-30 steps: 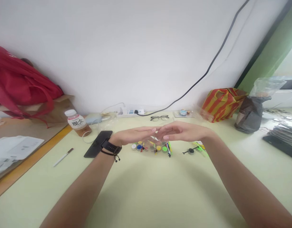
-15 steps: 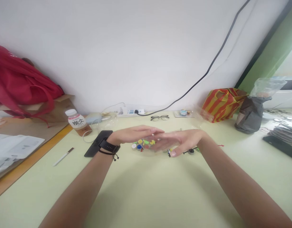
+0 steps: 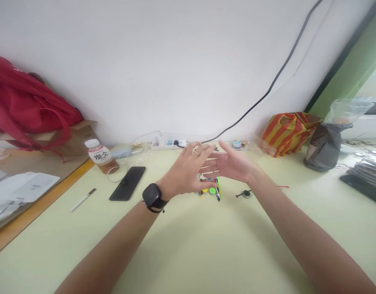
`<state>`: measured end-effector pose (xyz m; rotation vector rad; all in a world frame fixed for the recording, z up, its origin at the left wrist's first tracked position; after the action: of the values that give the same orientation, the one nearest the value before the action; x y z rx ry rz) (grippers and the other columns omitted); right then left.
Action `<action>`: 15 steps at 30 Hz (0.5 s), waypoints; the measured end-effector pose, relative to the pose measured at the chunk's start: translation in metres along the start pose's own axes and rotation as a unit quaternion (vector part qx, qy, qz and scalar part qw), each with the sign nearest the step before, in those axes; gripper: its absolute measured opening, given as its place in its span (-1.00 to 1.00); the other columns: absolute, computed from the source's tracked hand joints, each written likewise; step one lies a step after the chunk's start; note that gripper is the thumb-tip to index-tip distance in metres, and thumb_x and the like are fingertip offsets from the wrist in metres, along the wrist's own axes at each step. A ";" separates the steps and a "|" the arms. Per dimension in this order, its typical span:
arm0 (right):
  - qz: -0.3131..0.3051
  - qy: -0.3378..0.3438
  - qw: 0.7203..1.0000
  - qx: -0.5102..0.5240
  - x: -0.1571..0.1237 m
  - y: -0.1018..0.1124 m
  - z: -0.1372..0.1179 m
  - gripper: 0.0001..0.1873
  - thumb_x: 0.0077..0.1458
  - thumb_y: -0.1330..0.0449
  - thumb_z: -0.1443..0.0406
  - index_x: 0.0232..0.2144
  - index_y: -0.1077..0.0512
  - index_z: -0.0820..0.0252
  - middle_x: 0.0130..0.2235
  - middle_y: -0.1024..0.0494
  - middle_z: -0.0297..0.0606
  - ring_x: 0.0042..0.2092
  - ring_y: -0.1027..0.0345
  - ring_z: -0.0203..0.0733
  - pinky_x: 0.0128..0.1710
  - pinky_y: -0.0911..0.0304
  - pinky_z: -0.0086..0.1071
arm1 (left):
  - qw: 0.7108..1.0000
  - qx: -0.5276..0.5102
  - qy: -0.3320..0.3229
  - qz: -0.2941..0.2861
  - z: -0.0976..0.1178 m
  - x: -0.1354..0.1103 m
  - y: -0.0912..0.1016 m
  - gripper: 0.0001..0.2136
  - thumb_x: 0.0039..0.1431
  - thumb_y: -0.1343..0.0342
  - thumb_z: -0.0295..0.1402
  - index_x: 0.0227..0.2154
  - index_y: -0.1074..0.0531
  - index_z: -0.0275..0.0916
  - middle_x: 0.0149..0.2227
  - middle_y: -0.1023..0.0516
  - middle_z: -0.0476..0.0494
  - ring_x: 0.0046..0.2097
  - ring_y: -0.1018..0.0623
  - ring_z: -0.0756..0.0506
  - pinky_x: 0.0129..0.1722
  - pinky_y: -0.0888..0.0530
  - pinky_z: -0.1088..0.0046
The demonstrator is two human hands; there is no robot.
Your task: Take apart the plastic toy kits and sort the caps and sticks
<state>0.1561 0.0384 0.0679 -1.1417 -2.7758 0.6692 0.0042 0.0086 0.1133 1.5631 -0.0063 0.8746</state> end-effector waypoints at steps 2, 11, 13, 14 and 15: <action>-0.004 -0.006 0.999 0.048 0.004 -0.005 0.004 -0.27 0.32 0.10 -0.25 -0.06 -0.52 0.19 0.01 -0.64 0.01 0.09 -0.52 0.13 0.27 -0.23 0.12 | 0.999 0.035 -0.008 -0.012 0.010 0.000 -0.008 -0.09 0.10 -0.32 0.02 0.39 -0.10 -0.30 0.34 -0.28 -0.40 0.37 -0.16 -0.48 0.36 -0.15 -0.09; 0.028 -0.004 0.997 -0.077 0.000 -0.003 0.000 -0.38 0.34 -0.02 -0.17 -0.13 -0.57 0.22 0.01 -0.65 -0.03 0.09 -0.52 0.00 0.23 -0.32 -0.09 | 0.995 0.061 0.050 -0.061 -0.019 -0.010 -0.025 -0.18 0.12 -0.24 -0.29 0.41 -0.06 -0.28 0.19 -0.40 -0.38 0.20 -0.38 -0.39 0.21 -0.33 -0.02; 0.080 0.012 0.983 -0.166 -0.008 0.006 -0.011 -0.41 0.31 -0.10 -0.16 -0.14 -0.60 0.21 0.01 -0.64 -0.04 0.05 -0.53 0.01 0.16 -0.38 -0.11 | 0.994 0.015 0.072 -0.082 -0.034 -0.015 -0.026 -0.17 0.15 -0.24 -0.24 0.43 -0.03 -0.27 0.18 -0.41 -0.38 0.16 -0.42 -0.37 0.19 -0.36 0.01; 0.117 0.036 0.968 -0.217 -0.013 0.010 -0.021 -0.45 0.29 -0.14 -0.15 -0.15 -0.61 0.19 -0.01 -0.65 -0.05 0.02 -0.54 0.00 0.11 -0.41 -0.13 | 0.992 -0.024 0.082 -0.094 -0.041 -0.018 -0.026 -0.17 0.17 -0.24 -0.19 0.43 -0.02 -0.26 0.17 -0.42 -0.37 0.15 -0.44 -0.34 0.18 -0.38 0.04; 0.163 0.076 0.946 -0.269 -0.021 0.012 -0.033 -0.50 0.27 -0.19 -0.11 -0.18 -0.61 0.18 -0.05 -0.66 -0.07 -0.03 -0.55 -0.03 0.05 -0.44 -0.16 | 0.987 -0.069 0.095 -0.109 -0.048 -0.020 -0.025 -0.16 0.20 -0.24 -0.12 0.44 0.00 -0.22 0.15 -0.44 -0.35 0.12 -0.46 -0.31 0.15 -0.42 0.08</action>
<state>0.1863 0.0442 0.0950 -1.6826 -2.7297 -0.1933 -0.0224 0.0456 0.0777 1.3192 0.2321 0.8282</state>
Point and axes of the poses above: each hand's wrist, its own x-axis towards the middle knuckle, its own y-axis out of the back of the hand, z = x × y, the point moved 5 cm from there along x, towards the middle knuckle
